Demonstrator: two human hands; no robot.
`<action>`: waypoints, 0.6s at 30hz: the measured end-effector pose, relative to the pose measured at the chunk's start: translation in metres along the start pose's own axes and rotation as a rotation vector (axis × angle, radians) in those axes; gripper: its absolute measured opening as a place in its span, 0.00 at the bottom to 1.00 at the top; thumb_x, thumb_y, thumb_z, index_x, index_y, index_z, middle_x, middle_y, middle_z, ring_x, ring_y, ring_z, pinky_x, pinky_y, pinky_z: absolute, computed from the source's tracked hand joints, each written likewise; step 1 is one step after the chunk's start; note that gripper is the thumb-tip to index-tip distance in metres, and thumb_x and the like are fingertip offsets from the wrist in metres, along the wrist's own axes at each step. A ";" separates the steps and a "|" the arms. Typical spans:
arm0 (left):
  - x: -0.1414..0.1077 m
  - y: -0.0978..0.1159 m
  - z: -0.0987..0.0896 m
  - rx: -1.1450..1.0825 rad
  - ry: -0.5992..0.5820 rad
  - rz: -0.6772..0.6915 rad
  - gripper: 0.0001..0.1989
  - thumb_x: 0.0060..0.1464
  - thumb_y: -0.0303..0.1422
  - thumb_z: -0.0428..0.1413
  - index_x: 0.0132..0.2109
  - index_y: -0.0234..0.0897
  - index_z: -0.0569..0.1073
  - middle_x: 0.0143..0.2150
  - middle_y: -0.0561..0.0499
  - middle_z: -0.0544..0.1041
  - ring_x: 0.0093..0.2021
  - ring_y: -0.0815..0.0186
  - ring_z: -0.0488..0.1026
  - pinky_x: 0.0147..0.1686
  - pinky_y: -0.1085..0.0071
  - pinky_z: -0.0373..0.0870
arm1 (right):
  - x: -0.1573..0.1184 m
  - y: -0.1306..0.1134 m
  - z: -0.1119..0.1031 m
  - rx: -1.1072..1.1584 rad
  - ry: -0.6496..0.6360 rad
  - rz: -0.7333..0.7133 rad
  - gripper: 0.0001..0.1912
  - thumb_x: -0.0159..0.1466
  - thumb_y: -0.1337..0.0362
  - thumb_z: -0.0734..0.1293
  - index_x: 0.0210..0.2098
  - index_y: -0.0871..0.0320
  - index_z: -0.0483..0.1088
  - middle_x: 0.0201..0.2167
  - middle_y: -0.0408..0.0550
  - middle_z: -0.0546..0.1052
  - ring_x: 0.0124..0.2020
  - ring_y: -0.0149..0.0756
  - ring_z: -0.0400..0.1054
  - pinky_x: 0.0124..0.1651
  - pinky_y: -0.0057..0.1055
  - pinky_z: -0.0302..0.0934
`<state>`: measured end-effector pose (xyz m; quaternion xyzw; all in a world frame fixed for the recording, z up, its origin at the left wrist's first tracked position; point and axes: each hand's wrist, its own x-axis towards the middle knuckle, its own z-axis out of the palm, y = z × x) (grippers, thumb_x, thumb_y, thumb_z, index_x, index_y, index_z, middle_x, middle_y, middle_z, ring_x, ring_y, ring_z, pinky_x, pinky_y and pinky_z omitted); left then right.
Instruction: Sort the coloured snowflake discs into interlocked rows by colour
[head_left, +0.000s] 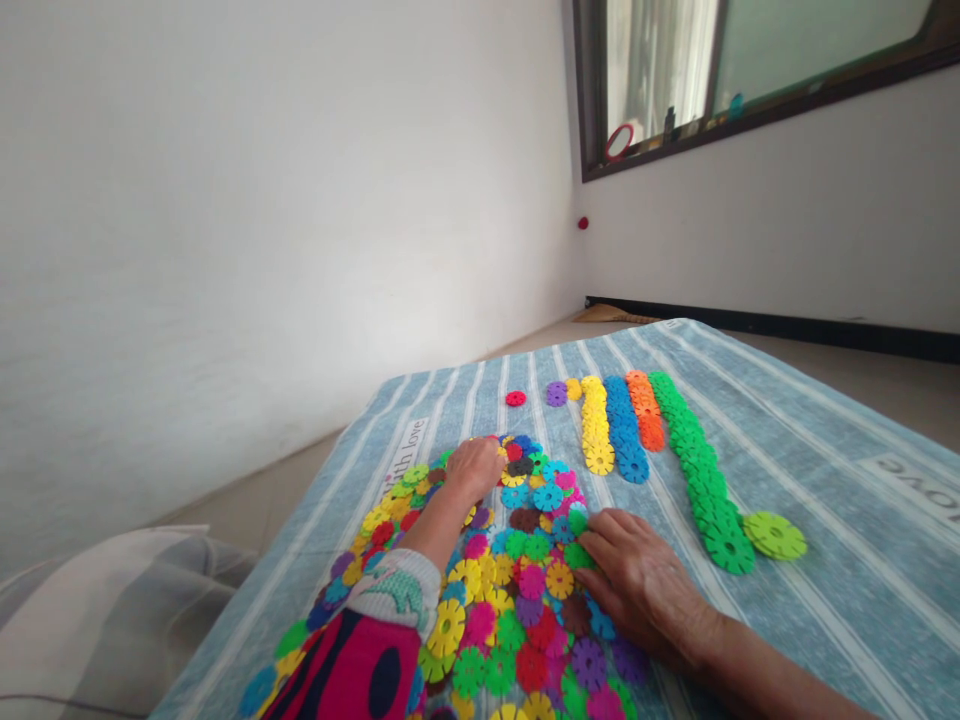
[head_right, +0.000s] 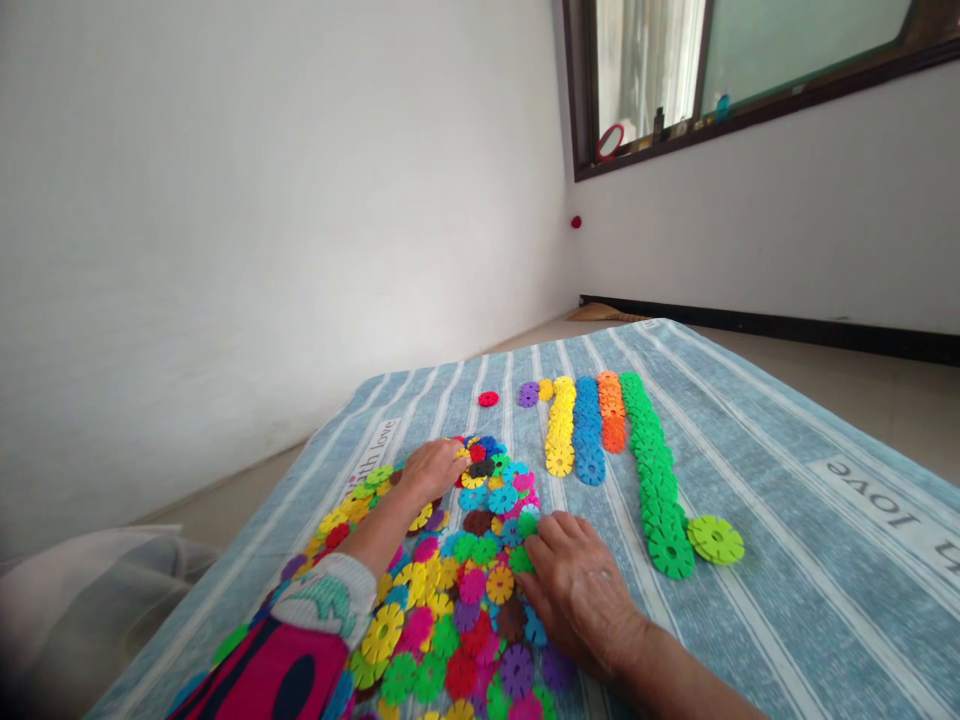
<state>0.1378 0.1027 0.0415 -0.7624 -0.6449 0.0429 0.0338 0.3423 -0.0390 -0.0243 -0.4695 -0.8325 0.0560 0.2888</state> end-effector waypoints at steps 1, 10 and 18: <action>0.000 0.000 0.000 -0.005 0.007 0.012 0.15 0.57 0.36 0.48 0.43 0.35 0.76 0.44 0.40 0.79 0.47 0.54 0.75 0.43 0.66 0.67 | 0.000 0.000 0.000 0.000 -0.003 0.000 0.05 0.64 0.65 0.63 0.31 0.56 0.66 0.33 0.45 0.69 0.38 0.40 0.61 0.42 0.37 0.55; 0.003 -0.006 0.003 -0.060 0.021 0.075 0.11 0.54 0.35 0.51 0.39 0.40 0.78 0.41 0.46 0.79 0.44 0.59 0.74 0.41 0.71 0.65 | 0.001 -0.001 -0.001 -0.008 0.016 -0.008 0.06 0.64 0.65 0.64 0.30 0.56 0.66 0.32 0.45 0.69 0.38 0.39 0.61 0.41 0.36 0.54; 0.006 -0.007 0.006 -0.191 0.042 0.010 0.08 0.48 0.34 0.56 0.36 0.40 0.77 0.36 0.50 0.78 0.38 0.62 0.74 0.32 0.74 0.62 | 0.000 -0.001 0.000 -0.015 0.017 -0.010 0.05 0.63 0.65 0.64 0.30 0.56 0.66 0.33 0.45 0.69 0.38 0.40 0.61 0.41 0.37 0.54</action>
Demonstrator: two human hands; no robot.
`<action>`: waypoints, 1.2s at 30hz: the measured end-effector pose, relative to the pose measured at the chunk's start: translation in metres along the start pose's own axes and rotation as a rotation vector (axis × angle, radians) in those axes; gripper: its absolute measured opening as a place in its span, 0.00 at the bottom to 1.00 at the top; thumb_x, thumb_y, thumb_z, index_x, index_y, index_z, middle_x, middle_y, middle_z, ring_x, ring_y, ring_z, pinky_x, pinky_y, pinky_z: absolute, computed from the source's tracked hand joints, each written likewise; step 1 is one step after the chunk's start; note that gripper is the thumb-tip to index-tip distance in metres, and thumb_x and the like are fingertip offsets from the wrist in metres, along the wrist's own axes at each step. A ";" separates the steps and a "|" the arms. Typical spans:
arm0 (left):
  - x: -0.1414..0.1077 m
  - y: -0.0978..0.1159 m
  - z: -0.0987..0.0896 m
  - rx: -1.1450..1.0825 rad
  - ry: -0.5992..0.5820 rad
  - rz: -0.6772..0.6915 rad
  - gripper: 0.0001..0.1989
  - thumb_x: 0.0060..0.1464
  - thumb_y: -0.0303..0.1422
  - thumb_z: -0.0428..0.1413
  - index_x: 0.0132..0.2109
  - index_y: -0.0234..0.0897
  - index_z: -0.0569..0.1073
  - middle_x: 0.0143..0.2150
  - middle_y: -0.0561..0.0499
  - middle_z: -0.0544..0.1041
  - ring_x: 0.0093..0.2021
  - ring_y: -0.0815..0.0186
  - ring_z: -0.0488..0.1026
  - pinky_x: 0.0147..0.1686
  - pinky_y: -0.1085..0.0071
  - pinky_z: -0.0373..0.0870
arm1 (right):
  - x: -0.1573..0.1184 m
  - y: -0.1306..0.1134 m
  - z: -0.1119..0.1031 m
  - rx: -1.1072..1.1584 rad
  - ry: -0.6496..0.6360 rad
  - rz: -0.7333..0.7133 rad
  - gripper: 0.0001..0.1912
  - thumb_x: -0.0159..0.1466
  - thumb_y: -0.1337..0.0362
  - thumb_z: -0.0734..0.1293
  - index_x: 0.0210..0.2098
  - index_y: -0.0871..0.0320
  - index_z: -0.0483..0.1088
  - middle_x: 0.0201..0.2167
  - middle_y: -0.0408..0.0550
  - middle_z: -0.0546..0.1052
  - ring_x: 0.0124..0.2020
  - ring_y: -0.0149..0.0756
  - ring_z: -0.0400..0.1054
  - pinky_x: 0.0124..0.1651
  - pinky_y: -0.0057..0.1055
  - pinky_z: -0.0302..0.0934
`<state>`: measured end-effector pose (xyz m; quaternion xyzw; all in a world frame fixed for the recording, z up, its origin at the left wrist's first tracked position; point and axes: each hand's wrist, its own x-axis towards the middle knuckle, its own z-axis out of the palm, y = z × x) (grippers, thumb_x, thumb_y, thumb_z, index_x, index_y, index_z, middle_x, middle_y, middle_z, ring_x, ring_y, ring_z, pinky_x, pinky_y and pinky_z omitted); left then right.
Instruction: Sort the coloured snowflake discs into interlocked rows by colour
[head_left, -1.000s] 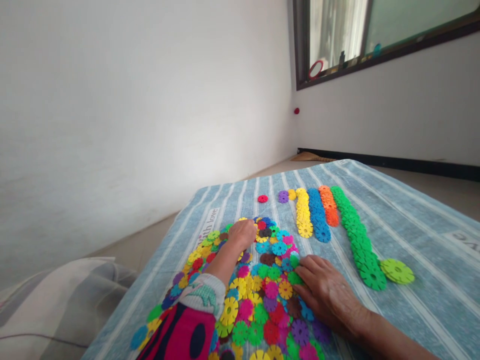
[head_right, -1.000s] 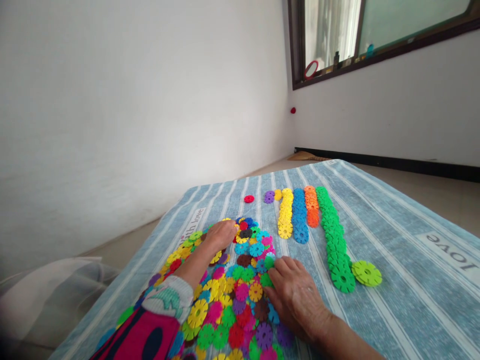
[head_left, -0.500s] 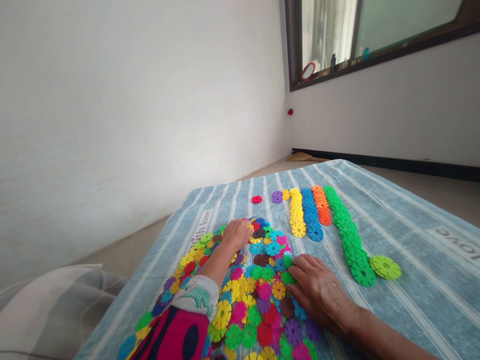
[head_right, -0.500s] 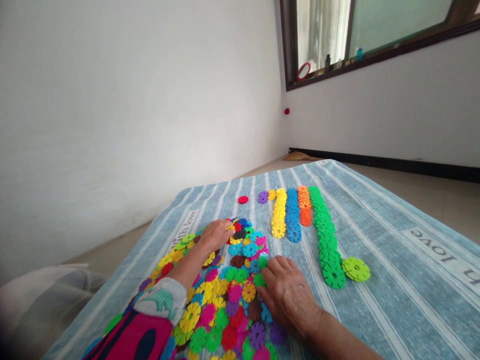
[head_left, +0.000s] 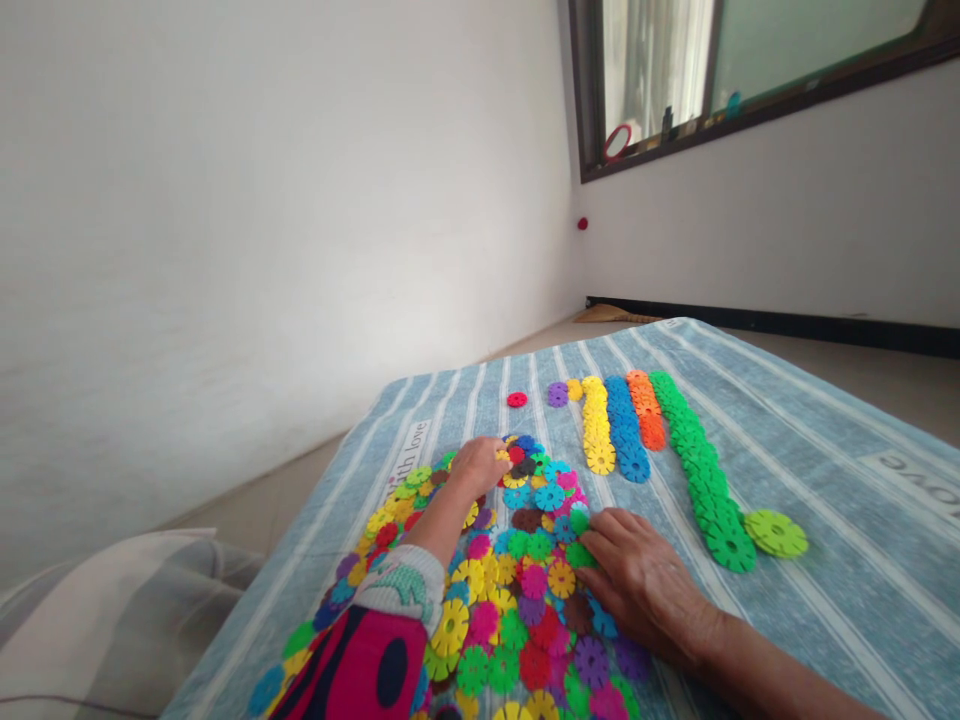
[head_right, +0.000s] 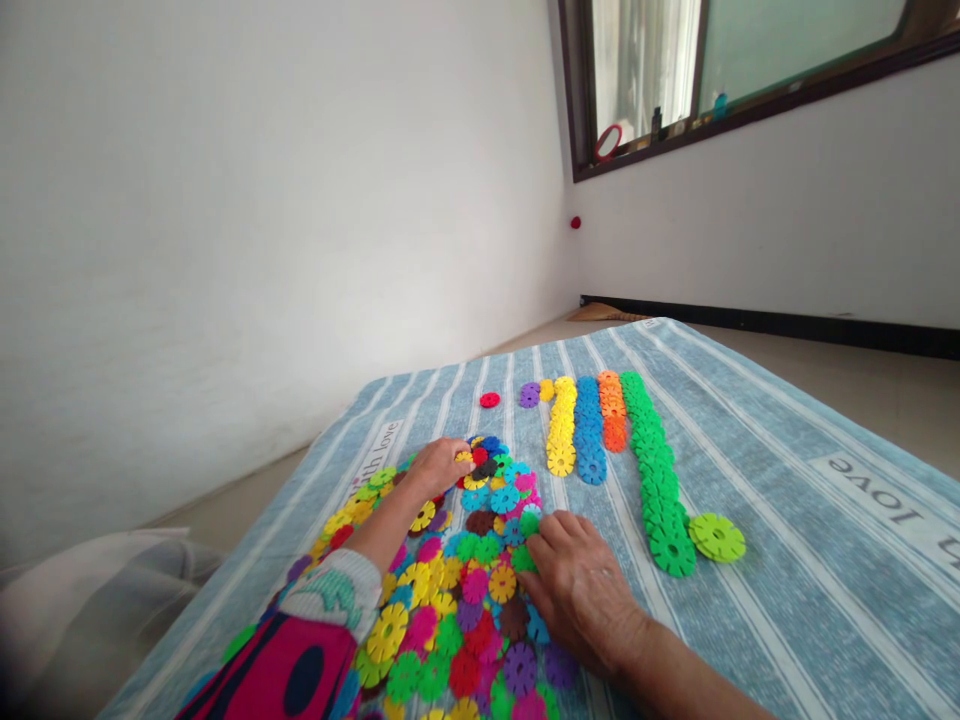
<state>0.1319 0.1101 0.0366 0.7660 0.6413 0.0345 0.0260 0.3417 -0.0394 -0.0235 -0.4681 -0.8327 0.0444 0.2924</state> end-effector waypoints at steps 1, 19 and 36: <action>0.000 0.000 0.001 -0.021 0.010 -0.015 0.06 0.47 0.33 0.56 0.35 0.40 0.76 0.33 0.51 0.78 0.36 0.63 0.73 0.30 0.74 0.61 | 0.000 0.000 0.000 0.001 -0.005 0.003 0.05 0.64 0.65 0.64 0.30 0.56 0.66 0.33 0.45 0.69 0.38 0.40 0.61 0.41 0.37 0.54; -0.009 -0.044 -0.005 -0.276 0.076 -0.138 0.10 0.43 0.36 0.57 0.22 0.37 0.67 0.15 0.60 0.64 0.21 0.70 0.65 0.21 0.77 0.55 | 0.001 -0.001 -0.001 -0.018 0.046 -0.019 0.06 0.63 0.64 0.65 0.29 0.55 0.65 0.32 0.45 0.69 0.36 0.38 0.61 0.40 0.36 0.54; 0.009 -0.009 -0.016 -0.012 -0.156 -0.082 0.05 0.38 0.31 0.60 0.20 0.37 0.71 0.17 0.56 0.69 0.27 0.65 0.71 0.25 0.75 0.60 | 0.001 0.000 -0.001 -0.013 0.030 -0.016 0.05 0.63 0.64 0.65 0.30 0.55 0.66 0.32 0.45 0.69 0.37 0.39 0.61 0.40 0.36 0.53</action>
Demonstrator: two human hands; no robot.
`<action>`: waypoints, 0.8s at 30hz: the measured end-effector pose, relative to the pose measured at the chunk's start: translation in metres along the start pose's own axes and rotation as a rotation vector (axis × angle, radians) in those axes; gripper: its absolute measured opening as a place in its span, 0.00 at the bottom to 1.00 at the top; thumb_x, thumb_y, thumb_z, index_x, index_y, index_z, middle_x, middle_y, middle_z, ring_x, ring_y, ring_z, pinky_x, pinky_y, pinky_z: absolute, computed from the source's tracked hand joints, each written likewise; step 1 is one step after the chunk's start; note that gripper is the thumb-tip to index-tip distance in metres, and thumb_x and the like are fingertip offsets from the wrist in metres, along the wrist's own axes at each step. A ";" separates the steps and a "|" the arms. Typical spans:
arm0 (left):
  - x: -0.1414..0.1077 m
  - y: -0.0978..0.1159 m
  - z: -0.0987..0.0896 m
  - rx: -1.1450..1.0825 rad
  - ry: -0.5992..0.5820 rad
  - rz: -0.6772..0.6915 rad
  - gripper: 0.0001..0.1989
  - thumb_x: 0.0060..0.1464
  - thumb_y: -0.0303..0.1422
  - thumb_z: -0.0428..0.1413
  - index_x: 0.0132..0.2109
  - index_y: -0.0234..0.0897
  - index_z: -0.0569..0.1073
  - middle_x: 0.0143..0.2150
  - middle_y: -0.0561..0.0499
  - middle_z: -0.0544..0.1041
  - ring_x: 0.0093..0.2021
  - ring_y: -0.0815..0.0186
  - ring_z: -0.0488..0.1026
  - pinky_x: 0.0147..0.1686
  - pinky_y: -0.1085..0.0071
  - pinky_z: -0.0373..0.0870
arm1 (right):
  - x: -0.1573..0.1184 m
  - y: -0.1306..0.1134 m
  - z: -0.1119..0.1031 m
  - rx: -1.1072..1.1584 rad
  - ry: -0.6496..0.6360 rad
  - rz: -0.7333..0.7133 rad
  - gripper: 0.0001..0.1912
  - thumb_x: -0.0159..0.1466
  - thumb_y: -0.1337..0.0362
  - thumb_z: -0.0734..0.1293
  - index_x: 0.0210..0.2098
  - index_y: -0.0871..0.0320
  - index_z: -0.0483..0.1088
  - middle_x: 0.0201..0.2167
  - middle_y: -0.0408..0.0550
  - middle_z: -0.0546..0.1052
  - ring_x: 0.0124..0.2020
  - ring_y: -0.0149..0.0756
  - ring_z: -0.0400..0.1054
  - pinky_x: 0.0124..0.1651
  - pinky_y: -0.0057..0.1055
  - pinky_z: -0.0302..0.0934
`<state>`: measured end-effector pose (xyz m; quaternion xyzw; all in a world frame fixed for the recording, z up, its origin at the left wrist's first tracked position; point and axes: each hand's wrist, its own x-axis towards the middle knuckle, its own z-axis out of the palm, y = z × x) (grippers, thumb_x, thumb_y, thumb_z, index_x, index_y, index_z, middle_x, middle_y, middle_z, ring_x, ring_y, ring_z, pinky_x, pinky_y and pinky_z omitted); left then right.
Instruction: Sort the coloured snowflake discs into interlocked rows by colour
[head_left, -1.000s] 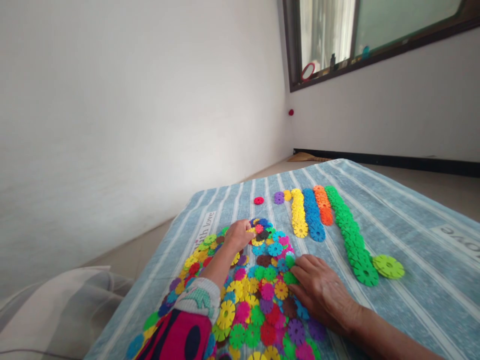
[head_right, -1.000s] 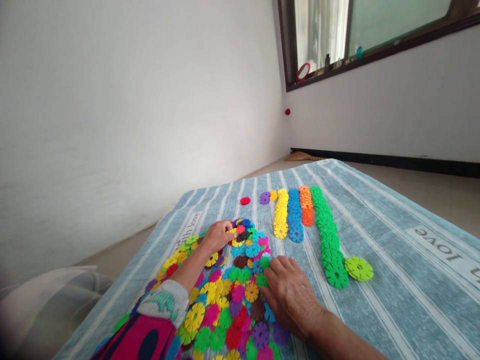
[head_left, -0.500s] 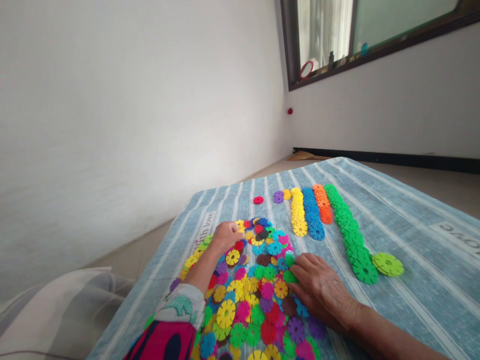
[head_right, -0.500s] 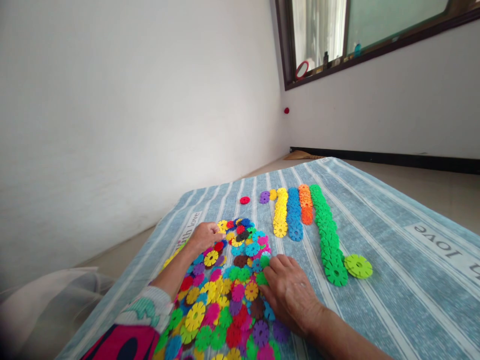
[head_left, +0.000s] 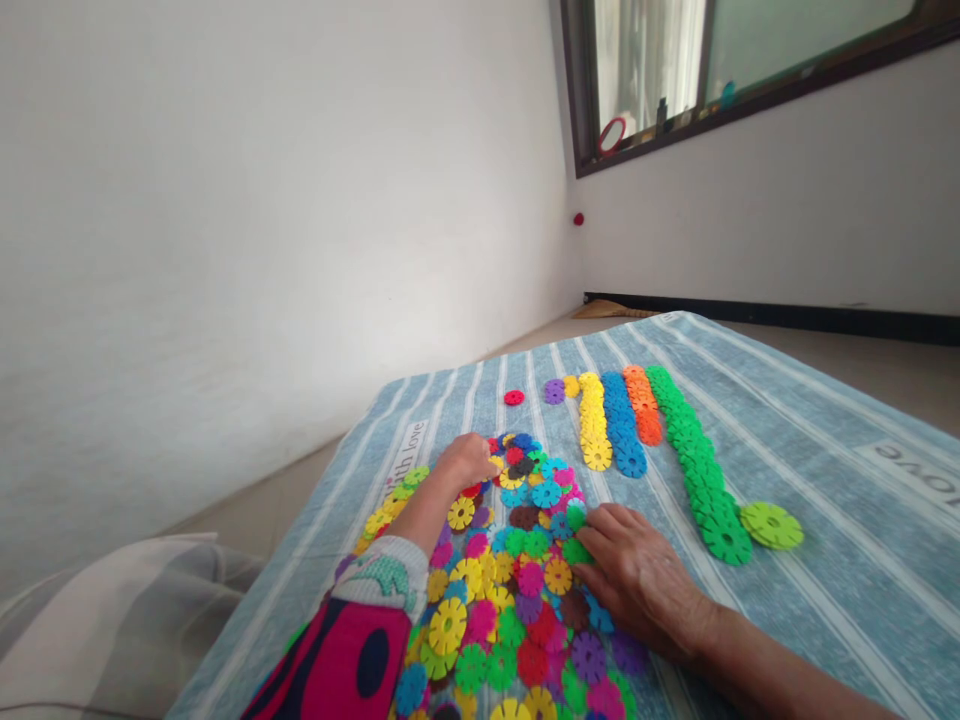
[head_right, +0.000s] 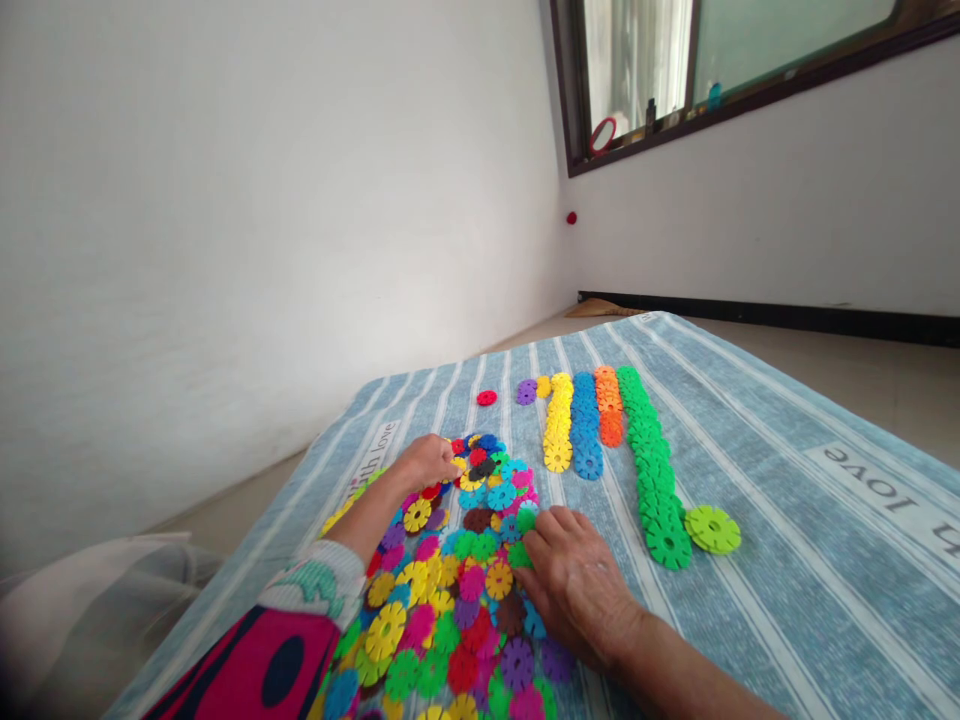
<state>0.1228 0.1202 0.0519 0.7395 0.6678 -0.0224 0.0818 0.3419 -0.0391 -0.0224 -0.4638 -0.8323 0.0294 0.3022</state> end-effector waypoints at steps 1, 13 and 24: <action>0.000 0.001 -0.001 0.008 -0.004 -0.005 0.05 0.38 0.30 0.60 0.21 0.37 0.71 0.17 0.56 0.69 0.28 0.65 0.72 0.25 0.76 0.60 | 0.000 0.000 0.000 -0.001 -0.003 0.002 0.05 0.63 0.64 0.65 0.30 0.55 0.66 0.32 0.45 0.69 0.37 0.39 0.61 0.40 0.37 0.53; 0.005 0.002 0.003 -0.040 -0.023 -0.035 0.06 0.36 0.28 0.60 0.28 0.36 0.74 0.15 0.59 0.67 0.21 0.69 0.68 0.21 0.77 0.59 | 0.000 -0.001 -0.002 -0.003 -0.019 0.011 0.06 0.64 0.64 0.64 0.30 0.56 0.66 0.32 0.46 0.69 0.37 0.39 0.61 0.40 0.37 0.55; 0.010 0.019 -0.011 -0.067 0.159 0.082 0.03 0.41 0.30 0.59 0.26 0.36 0.73 0.19 0.58 0.70 0.26 0.69 0.70 0.24 0.77 0.59 | 0.005 -0.003 0.001 -0.015 0.001 0.048 0.06 0.62 0.64 0.66 0.30 0.55 0.66 0.32 0.44 0.70 0.38 0.40 0.62 0.41 0.36 0.56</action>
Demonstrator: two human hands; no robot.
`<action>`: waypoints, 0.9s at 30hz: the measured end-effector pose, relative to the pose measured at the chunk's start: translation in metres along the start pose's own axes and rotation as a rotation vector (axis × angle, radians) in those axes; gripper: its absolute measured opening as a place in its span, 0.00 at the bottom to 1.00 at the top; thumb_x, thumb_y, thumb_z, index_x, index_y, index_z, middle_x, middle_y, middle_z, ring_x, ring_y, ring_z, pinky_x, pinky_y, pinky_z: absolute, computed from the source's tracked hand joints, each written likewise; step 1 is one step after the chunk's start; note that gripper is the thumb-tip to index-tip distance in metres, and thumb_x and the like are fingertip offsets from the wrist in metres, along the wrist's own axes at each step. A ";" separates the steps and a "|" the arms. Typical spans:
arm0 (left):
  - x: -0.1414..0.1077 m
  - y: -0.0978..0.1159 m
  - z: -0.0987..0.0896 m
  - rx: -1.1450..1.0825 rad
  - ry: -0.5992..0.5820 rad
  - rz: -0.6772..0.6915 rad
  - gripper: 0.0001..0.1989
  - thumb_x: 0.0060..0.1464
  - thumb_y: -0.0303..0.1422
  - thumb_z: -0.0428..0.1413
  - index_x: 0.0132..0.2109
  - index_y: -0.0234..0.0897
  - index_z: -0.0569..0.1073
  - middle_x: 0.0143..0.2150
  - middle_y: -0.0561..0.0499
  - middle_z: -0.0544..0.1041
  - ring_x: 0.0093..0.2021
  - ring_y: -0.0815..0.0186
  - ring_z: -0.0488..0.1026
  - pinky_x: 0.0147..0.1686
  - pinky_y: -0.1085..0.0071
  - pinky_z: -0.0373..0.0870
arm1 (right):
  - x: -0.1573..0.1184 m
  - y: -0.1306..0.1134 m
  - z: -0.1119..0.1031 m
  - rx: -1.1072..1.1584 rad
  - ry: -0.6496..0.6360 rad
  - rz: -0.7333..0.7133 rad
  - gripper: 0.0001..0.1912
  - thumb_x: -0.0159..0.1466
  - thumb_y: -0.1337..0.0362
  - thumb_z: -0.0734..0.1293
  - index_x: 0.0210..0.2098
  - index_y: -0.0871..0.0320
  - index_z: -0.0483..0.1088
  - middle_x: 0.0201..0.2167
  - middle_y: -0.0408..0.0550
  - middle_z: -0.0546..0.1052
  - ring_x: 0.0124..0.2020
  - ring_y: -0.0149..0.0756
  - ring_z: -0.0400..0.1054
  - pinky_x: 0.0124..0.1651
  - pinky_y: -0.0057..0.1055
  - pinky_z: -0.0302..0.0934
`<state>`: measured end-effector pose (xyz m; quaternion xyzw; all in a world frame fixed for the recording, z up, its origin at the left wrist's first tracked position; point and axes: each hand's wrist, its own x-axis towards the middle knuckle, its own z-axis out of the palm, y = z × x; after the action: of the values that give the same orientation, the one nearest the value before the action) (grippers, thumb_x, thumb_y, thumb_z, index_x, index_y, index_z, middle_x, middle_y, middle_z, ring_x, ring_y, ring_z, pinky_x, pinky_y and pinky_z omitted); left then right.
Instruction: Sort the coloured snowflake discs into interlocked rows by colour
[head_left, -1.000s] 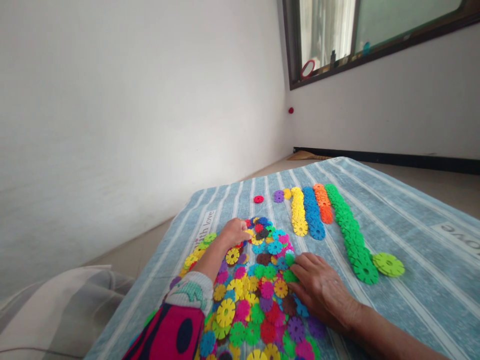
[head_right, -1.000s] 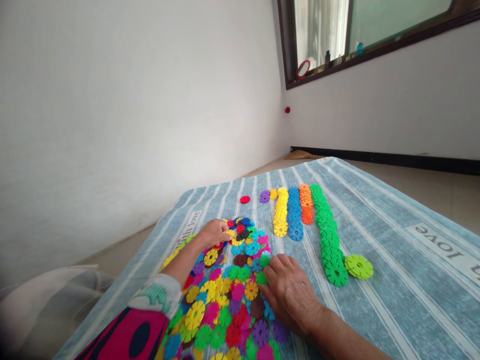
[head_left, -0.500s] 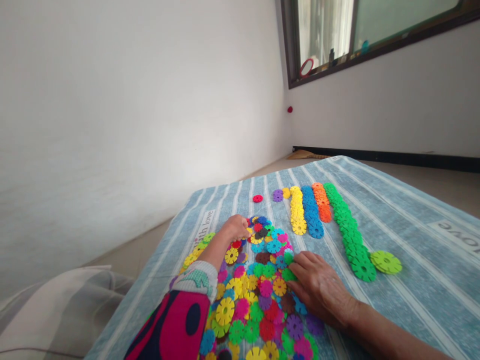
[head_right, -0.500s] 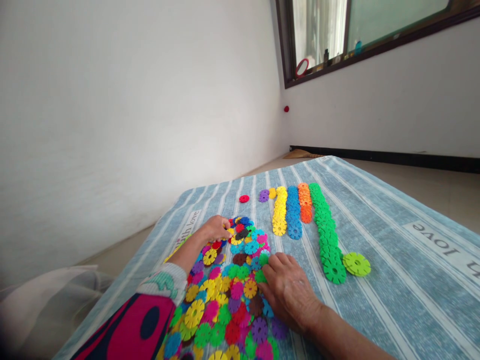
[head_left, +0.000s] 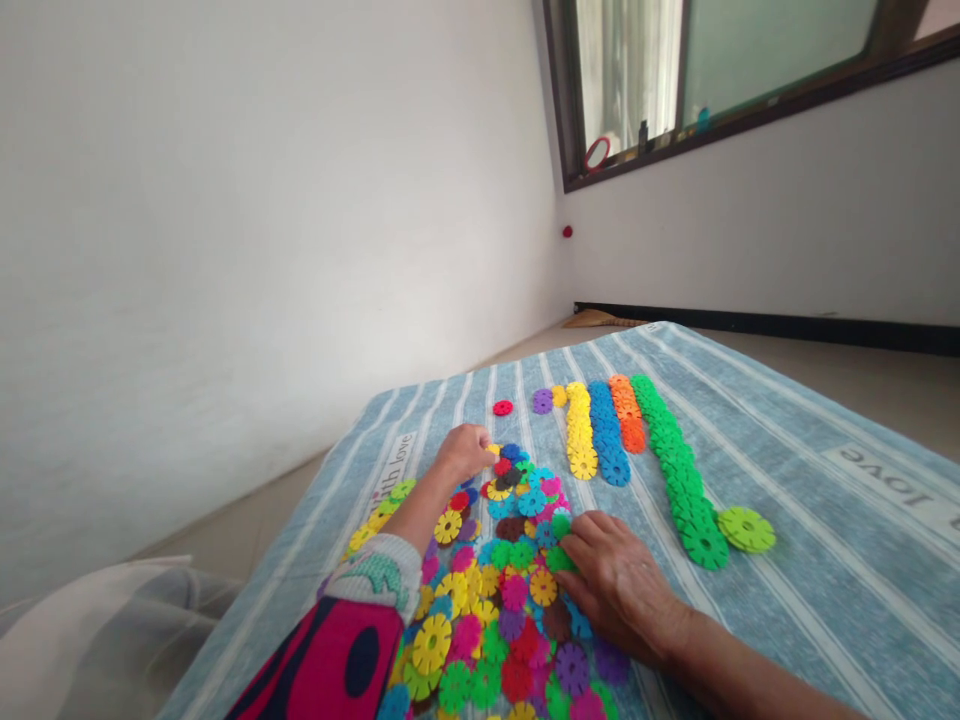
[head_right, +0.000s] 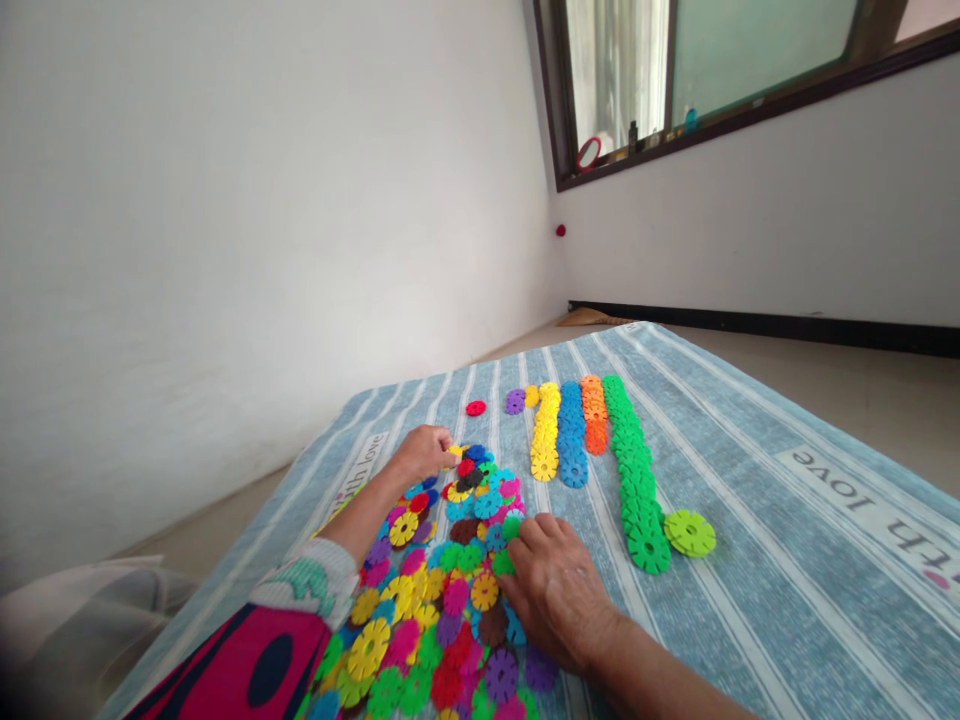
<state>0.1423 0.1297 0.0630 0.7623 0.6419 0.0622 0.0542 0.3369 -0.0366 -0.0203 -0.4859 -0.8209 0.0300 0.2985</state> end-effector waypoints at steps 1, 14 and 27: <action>0.004 0.006 0.000 -0.003 0.018 0.017 0.03 0.43 0.30 0.59 0.27 0.36 0.73 0.21 0.57 0.71 0.27 0.69 0.71 0.25 0.77 0.60 | 0.000 0.000 0.001 0.001 0.002 0.001 0.06 0.62 0.64 0.66 0.30 0.55 0.66 0.32 0.44 0.70 0.38 0.40 0.62 0.41 0.36 0.56; 0.057 0.085 0.034 0.119 0.043 0.198 0.08 0.51 0.30 0.53 0.34 0.37 0.78 0.38 0.45 0.80 0.42 0.59 0.75 0.40 0.71 0.66 | 0.004 -0.002 0.000 0.031 0.009 0.022 0.05 0.61 0.63 0.67 0.30 0.56 0.67 0.33 0.45 0.71 0.38 0.40 0.62 0.41 0.38 0.57; 0.079 0.097 0.037 0.199 -0.024 0.186 0.14 0.60 0.37 0.53 0.49 0.34 0.71 0.49 0.45 0.73 0.46 0.61 0.72 0.45 0.59 0.71 | 0.007 -0.002 -0.002 0.032 -0.030 0.038 0.06 0.62 0.62 0.65 0.31 0.56 0.67 0.34 0.46 0.71 0.39 0.40 0.61 0.42 0.38 0.56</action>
<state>0.2565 0.1909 0.0441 0.8209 0.5707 -0.0058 -0.0200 0.3338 -0.0325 -0.0151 -0.4960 -0.8154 0.0559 0.2933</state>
